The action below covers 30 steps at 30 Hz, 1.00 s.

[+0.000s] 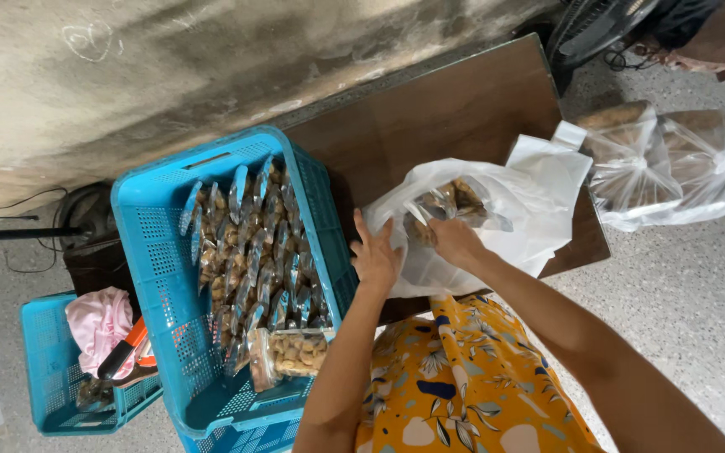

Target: The person transfers small, sealed snack packets from a blue plastic basket into a white plastic bag. They arrange the packets inside the bag, tie the bag closed, and place it on a table. The person then repeats the process with a second bag, filling it with more snack packets from the basket.

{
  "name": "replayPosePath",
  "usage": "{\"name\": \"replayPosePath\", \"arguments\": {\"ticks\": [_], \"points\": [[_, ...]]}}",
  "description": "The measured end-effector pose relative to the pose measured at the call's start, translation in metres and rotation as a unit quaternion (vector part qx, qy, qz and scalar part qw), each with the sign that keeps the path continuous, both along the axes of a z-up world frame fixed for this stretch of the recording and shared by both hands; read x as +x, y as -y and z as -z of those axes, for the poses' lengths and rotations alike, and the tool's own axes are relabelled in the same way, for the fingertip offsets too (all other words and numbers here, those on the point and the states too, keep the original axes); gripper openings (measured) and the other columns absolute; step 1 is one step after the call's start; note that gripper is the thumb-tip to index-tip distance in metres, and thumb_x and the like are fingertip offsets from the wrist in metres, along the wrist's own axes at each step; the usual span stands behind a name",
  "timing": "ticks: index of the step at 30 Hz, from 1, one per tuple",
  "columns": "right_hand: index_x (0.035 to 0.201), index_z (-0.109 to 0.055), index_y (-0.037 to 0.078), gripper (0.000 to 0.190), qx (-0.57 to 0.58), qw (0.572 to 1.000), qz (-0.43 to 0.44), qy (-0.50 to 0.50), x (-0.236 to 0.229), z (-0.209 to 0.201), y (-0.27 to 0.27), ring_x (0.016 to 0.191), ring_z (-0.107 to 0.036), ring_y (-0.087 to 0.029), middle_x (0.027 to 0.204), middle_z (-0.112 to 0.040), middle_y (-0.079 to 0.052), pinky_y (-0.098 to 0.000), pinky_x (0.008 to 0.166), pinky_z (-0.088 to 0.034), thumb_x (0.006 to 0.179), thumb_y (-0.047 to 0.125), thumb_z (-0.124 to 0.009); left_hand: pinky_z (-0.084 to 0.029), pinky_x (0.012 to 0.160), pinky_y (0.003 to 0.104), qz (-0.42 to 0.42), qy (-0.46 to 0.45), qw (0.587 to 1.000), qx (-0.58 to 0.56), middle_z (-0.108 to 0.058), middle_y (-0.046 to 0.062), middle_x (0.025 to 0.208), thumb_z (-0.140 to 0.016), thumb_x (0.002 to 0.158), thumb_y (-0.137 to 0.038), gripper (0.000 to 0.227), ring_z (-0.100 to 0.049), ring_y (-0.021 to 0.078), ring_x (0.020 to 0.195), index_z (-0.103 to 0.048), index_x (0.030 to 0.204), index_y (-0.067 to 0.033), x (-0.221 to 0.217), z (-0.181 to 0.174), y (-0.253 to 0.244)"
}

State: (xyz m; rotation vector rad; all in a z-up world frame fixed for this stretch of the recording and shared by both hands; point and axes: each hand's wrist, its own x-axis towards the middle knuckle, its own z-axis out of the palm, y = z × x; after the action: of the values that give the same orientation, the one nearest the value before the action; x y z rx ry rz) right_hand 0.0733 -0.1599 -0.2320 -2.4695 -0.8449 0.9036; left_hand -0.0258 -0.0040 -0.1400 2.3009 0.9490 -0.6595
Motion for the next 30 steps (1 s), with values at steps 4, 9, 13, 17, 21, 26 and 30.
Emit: {"name": "replayPosePath", "arguments": {"ticks": [4, 9, 13, 17, 21, 26, 30], "points": [[0.104, -0.065, 0.005, 0.015, -0.011, 0.999, 0.05, -0.012, 0.012, 0.036, -0.024, 0.087, -0.072, -0.039, 0.089, -0.073, -0.022, -0.0528, 0.079, -0.056, 0.094, 0.013, -0.058, -0.062, 0.082, 0.048, -0.015, 0.092, 0.995, 0.03, -0.022, 0.017, 0.163, -0.063, 0.085, 0.001, 0.071, -0.071, 0.042, 0.098, -0.037, 0.15, -0.0084, -0.004, 0.051, -0.013], [0.11, -0.065, 0.007, 0.017, -0.054, 0.992, 0.023, 0.108, 0.033, 0.073, -0.05, 0.096, -0.071, -0.044, 0.098, -0.072, -0.025, -0.0543, 0.086, -0.056, 0.098, 0.013, -0.055, -0.062, 0.075, 0.047, 0.014, 0.19, 0.975, 0.115, -0.035, 0.017, 0.159, -0.063, 0.087, 0.003, 0.054, -0.071, 0.0387, 0.096, -0.045, 0.138, -0.003, 0.007, 0.06, -0.025], [0.118, -0.062, 0.01, 0.024, -0.075, 0.991, 0.05, 0.101, 0.033, 0.083, -0.063, 0.098, -0.07, -0.045, 0.104, -0.07, -0.026, -0.0561, 0.084, -0.056, 0.095, 0.01, -0.054, -0.061, 0.077, 0.048, 0.004, 0.208, 0.975, 0.08, -0.033, 0.018, 0.155, -0.061, 0.085, 0.004, 0.063, -0.07, 0.0408, 0.097, -0.044, 0.145, -0.007, 0.017, 0.039, -0.029], [0.118, -0.06, 0.006, 0.021, -0.086, 0.991, 0.052, 0.093, 0.045, 0.085, -0.067, 0.1, -0.07, -0.046, 0.107, -0.07, -0.027, -0.0564, 0.085, -0.056, 0.1, 0.013, -0.053, -0.059, 0.089, 0.047, 0.003, 0.216, 0.976, 0.037, -0.03, 0.02, 0.156, -0.059, 0.083, 0.009, 0.074, -0.067, 0.043, 0.107, -0.048, 0.151, -0.0184, 0.016, 0.015, -0.03], [0.116, -0.06, 0.005, 0.023, -0.105, 0.988, 0.045, 0.099, 0.059, 0.077, -0.08, 0.1, -0.07, -0.045, 0.106, -0.07, -0.026, -0.0545, 0.084, -0.057, 0.101, 0.022, -0.057, -0.049, 0.102, 0.049, 0.032, 0.341, 0.94, -0.002, -0.021, 0.03, 0.154, -0.078, 0.086, -0.008, 0.063, -0.048, 0.0521, 0.128, -0.056, 0.144, -0.0172, -0.002, -0.007, -0.035], [0.115, -0.058, 0.001, 0.05, -0.085, 0.995, 0.036, 0.035, 0.054, 0.033, -0.074, 0.094, -0.071, -0.041, 0.099, -0.072, -0.024, -0.0526, 0.082, -0.057, 0.093, 0.044, -0.071, -0.048, 0.114, 0.042, -0.173, 0.377, 0.906, -0.082, -0.038, 0.02, 0.159, -0.072, 0.093, -0.018, 0.055, -0.053, 0.0328, 0.14, -0.055, 0.145, -0.0146, -0.105, 0.016, -0.103], [0.118, -0.062, 0.005, 0.032, -0.033, 0.998, 0.059, 0.011, 0.035, 0.016, -0.039, 0.089, -0.072, -0.04, 0.095, -0.074, -0.022, -0.0528, 0.081, -0.056, 0.099, 0.03, -0.064, -0.051, 0.097, 0.05, -0.048, 0.079, 0.947, 0.308, -0.063, 0.026, 0.134, -0.071, 0.092, -0.04, 0.058, -0.062, 0.0439, 0.121, -0.056, 0.136, -0.004, -0.263, 0.055, -0.196]]}}
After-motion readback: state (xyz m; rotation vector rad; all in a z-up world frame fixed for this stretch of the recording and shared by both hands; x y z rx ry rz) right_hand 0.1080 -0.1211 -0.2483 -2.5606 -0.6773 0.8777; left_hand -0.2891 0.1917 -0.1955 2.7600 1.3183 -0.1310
